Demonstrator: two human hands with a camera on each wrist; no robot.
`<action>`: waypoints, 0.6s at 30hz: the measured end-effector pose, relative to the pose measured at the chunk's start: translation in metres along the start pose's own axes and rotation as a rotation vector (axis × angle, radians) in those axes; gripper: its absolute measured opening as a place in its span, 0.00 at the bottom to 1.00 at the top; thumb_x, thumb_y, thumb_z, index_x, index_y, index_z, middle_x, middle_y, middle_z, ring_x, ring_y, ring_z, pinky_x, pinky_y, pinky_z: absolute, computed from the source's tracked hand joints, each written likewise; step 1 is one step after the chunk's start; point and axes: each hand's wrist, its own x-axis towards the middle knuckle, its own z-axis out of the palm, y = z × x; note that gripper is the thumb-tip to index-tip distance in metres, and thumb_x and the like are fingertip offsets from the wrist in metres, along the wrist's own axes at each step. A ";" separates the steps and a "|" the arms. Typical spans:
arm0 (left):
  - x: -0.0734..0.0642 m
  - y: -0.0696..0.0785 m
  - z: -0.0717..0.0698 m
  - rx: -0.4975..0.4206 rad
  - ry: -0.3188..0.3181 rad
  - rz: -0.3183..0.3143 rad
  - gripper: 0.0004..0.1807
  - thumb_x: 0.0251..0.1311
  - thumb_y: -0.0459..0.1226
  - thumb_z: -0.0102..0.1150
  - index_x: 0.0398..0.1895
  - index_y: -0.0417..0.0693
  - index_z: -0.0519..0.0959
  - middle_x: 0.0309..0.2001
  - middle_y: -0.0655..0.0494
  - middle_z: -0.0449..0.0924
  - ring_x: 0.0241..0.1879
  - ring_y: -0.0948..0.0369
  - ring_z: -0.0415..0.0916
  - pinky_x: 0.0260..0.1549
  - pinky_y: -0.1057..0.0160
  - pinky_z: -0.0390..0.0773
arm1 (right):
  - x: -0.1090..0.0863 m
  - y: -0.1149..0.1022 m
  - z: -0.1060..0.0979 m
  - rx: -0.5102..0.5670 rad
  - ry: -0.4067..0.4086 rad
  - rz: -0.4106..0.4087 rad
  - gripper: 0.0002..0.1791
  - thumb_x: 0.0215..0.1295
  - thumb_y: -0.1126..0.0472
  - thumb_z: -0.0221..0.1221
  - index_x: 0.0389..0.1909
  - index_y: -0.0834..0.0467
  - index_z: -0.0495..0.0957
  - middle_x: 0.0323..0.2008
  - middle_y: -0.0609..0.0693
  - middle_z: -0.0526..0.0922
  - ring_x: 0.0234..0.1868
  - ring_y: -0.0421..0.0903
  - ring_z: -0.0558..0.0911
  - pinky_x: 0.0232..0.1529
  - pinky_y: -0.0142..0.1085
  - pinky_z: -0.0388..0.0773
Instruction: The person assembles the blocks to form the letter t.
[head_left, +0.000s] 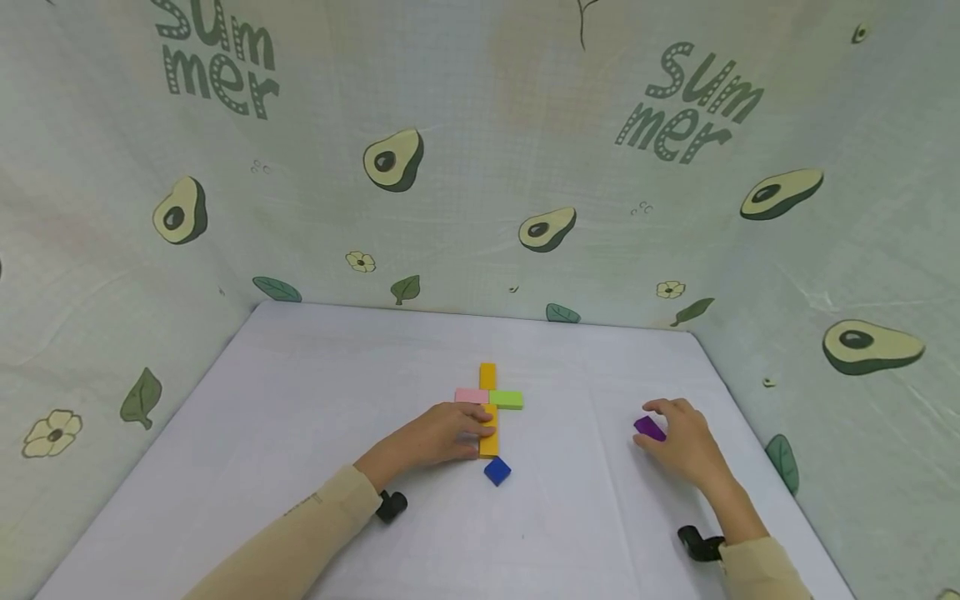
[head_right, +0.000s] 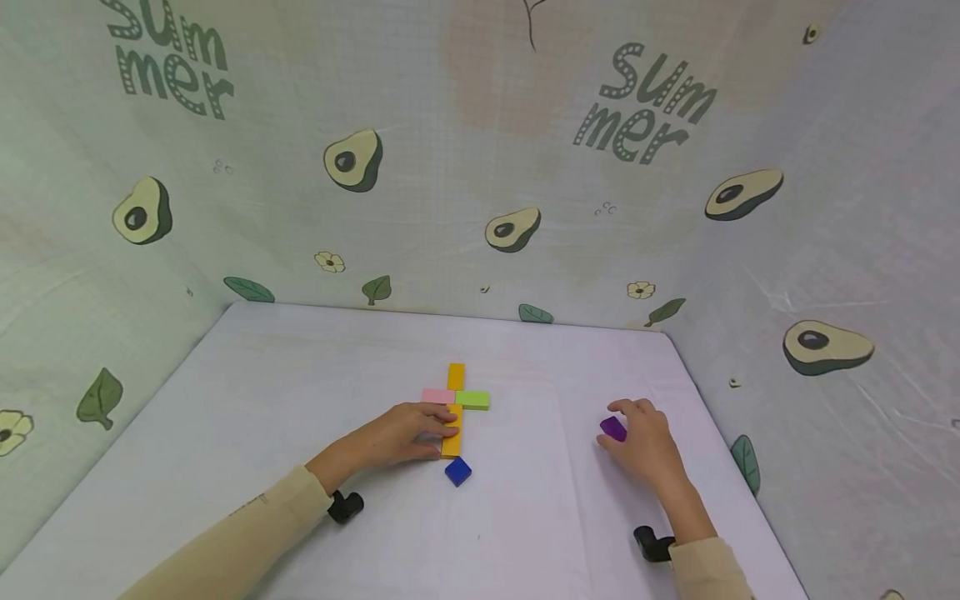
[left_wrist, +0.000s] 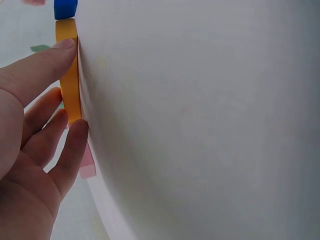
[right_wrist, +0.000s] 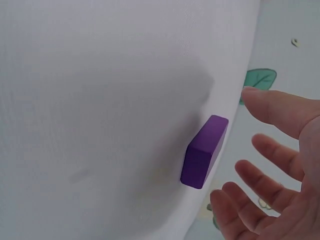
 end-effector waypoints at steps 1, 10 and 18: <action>0.000 0.000 0.000 0.000 0.001 0.000 0.26 0.68 0.42 0.73 0.68 0.54 0.82 0.70 0.62 0.79 0.72 0.59 0.72 0.72 0.56 0.72 | 0.002 0.002 0.000 -0.003 -0.002 0.002 0.30 0.63 0.56 0.75 0.62 0.66 0.78 0.59 0.72 0.76 0.57 0.73 0.75 0.53 0.68 0.79; 0.001 -0.001 0.001 -0.002 0.006 -0.001 0.26 0.68 0.43 0.73 0.68 0.54 0.83 0.69 0.62 0.79 0.72 0.59 0.72 0.72 0.57 0.72 | 0.011 0.014 -0.001 -0.007 -0.031 0.001 0.31 0.62 0.56 0.75 0.60 0.68 0.78 0.54 0.69 0.79 0.52 0.68 0.78 0.49 0.65 0.79; 0.002 0.000 0.000 -0.004 0.009 -0.016 0.25 0.68 0.43 0.73 0.68 0.54 0.83 0.69 0.63 0.79 0.72 0.60 0.72 0.71 0.57 0.72 | 0.015 0.020 0.001 0.005 -0.083 0.030 0.31 0.65 0.55 0.73 0.59 0.71 0.77 0.50 0.70 0.82 0.50 0.67 0.81 0.50 0.63 0.79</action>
